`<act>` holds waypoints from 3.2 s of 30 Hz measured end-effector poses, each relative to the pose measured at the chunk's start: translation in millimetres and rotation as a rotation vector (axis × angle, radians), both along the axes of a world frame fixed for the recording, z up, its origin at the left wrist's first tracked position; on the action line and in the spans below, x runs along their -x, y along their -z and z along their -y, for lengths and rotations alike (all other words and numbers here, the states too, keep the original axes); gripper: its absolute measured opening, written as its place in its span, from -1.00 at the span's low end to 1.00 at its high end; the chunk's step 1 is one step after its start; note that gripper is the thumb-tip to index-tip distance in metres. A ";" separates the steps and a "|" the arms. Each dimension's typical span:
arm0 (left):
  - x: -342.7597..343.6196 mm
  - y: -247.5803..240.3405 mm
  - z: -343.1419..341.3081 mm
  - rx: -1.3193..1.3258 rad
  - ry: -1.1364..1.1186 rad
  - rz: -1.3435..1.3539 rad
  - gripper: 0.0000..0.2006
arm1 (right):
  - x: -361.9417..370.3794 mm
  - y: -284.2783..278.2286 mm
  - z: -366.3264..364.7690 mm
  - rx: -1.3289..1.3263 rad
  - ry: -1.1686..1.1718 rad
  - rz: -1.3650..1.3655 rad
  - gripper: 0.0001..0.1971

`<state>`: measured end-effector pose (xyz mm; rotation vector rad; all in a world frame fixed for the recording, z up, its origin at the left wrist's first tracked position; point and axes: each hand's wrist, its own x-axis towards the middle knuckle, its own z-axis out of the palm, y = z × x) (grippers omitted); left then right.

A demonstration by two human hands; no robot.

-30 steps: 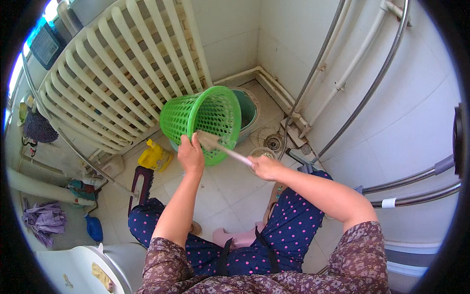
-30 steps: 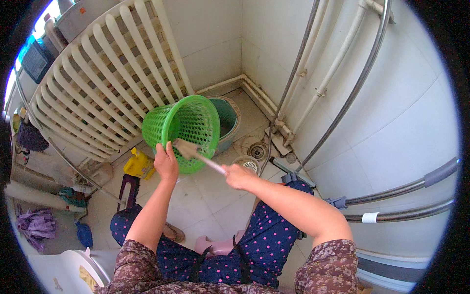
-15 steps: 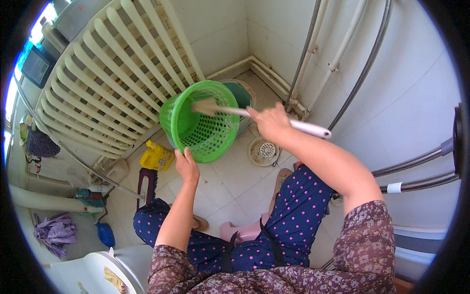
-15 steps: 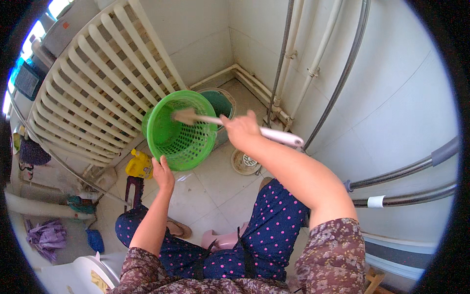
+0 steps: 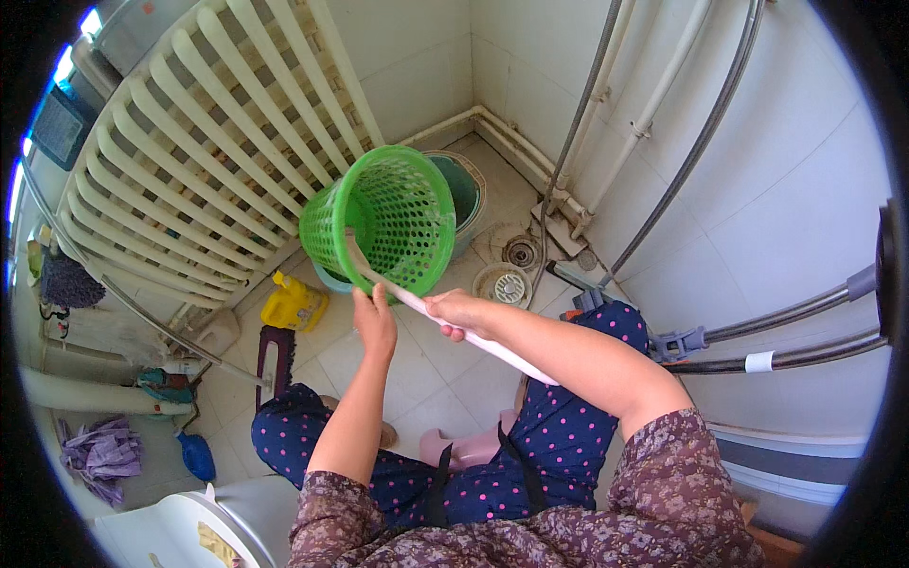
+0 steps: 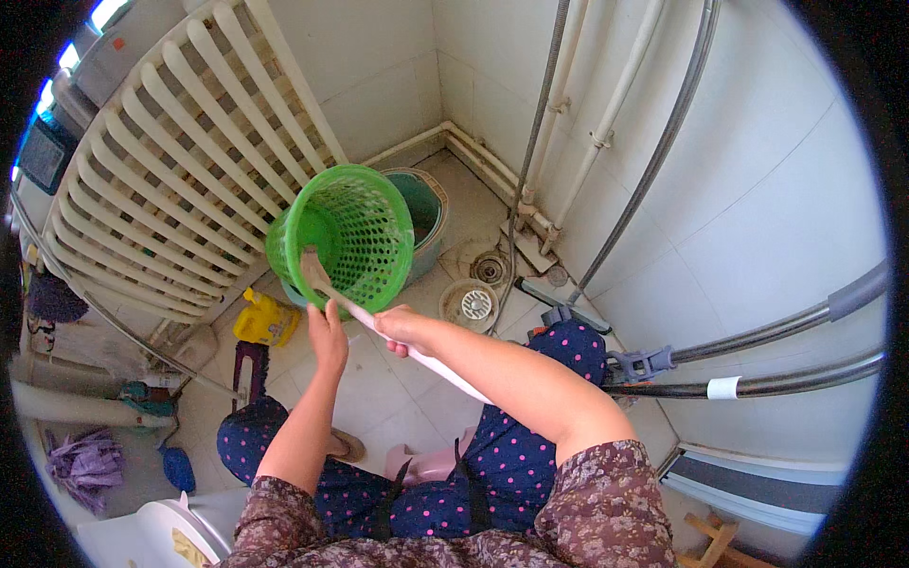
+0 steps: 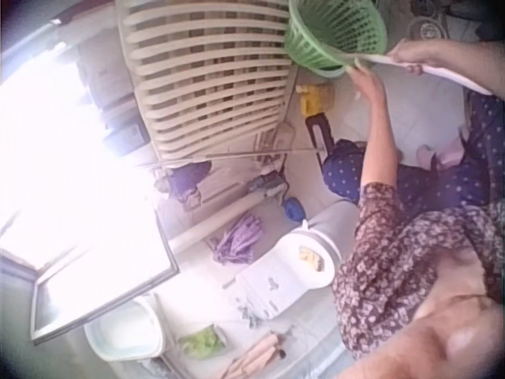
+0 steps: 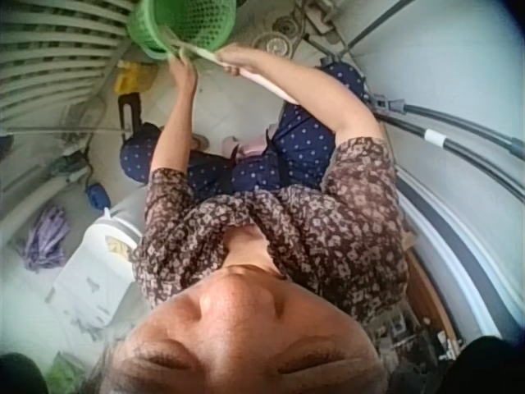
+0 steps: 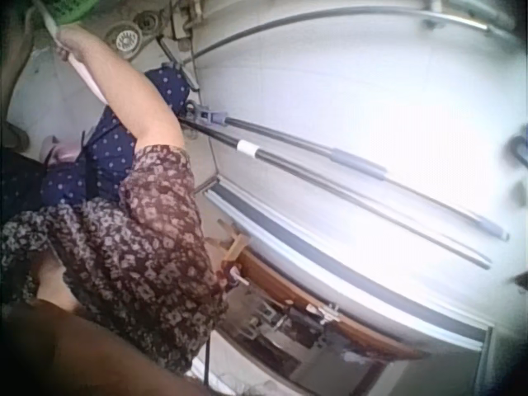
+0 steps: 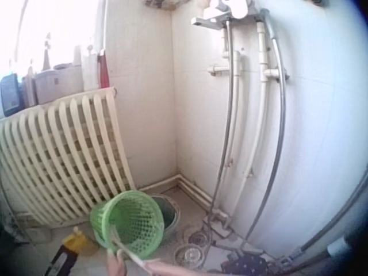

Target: The person cleans a green plastic basket using a brush and water from a bucket, then applies a cleaning agent from a yellow bottle and continues scrubbing the basket.

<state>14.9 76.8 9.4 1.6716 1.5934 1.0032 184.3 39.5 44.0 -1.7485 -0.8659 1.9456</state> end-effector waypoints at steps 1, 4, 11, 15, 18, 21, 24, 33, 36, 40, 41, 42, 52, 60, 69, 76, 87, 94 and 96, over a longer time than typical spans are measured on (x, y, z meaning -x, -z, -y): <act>-1.2 -0.5 -0.9 0.036 0.012 -0.002 -0.75 | -0.2 -1.0 -1.3 -0.015 -0.016 0.010 -0.60; -2.5 0.0 -1.4 -0.027 0.003 -0.062 -0.76 | -25.5 -17.2 -13.0 -0.139 -0.351 0.479 -0.63; -10.3 -4.8 5.3 -0.048 -0.040 -0.144 -0.77 | -78.8 -71.1 -34.2 -0.895 -0.598 1.772 -0.51; -15.8 -6.3 6.7 0.044 -0.032 -0.181 -0.77 | -73.0 -57.1 -16.9 -0.471 -0.569 1.412 -0.53; -19.1 -2.3 2.3 0.034 -0.003 -0.165 -0.76 | -58.4 -34.3 -2.5 -0.231 -0.272 0.865 -0.66; -24.4 9.9 2.0 -0.073 -0.048 -0.084 -0.75 | -47.1 -21.1 8.7 -0.075 -0.055 0.308 -0.62; -25.8 26.0 -2.8 0.058 -0.056 0.058 -0.71 | -34.2 -19.4 21.0 -0.042 0.036 0.126 -0.67; 26.1 -26.0 -61.9 -0.193 -0.366 -0.178 -0.41 | -30.3 -42.0 32.2 -0.349 -0.462 0.788 -0.64; 32.3 -88.9 -118.2 -0.177 -0.188 -0.366 -0.44 | -28.7 -45.6 34.9 -0.418 -0.552 0.882 -0.62; 23.3 -133.7 -166.8 -0.119 0.205 -0.701 -0.54 | -31.0 -51.5 37.2 -0.477 -0.662 0.978 -0.54; 20.6 -134.7 -168.6 -0.131 0.243 -0.751 -0.61 | -32.8 -53.3 35.8 -0.468 -0.692 0.999 -0.52; 17.8 -132.2 -166.5 -0.112 0.226 -0.704 -0.62 | -35.0 -55.2 33.1 -0.550 -0.704 1.081 -0.50; 13.9 -98.6 -90.3 -0.106 0.045 -0.504 -0.55 | -60.8 -45.4 -38.6 -1.165 -0.607 1.572 -0.45; 23.0 -83.7 -77.8 -0.226 -0.070 -0.292 -0.64 | -52.2 2.9 -29.9 -1.045 -0.600 1.407 -0.38; 13.4 -93.8 -69.4 -0.240 -0.040 -0.179 -0.69 | -19.7 -8.8 -30.7 -0.911 -0.559 1.212 -0.41; 11.6 -90.7 -69.6 -0.164 -0.034 -0.220 -0.68 | -1.3 -1.7 -59.4 -0.704 -0.387 1.183 -0.43; 7.4 -76.4 -68.1 -0.170 -0.094 -0.201 -0.66 | 48.1 10.8 -71.7 0.267 0.668 -0.549 -0.86; 43.3 -64.0 -75.2 -0.079 -0.003 0.048 -0.64 | 77.0 4.4 -92.6 0.404 0.558 -1.254 -0.78; 47.2 -61.9 -77.6 -0.077 0.022 0.114 -0.63 | 71.0 6.7 -90.3 0.316 0.498 -0.984 -0.77</act>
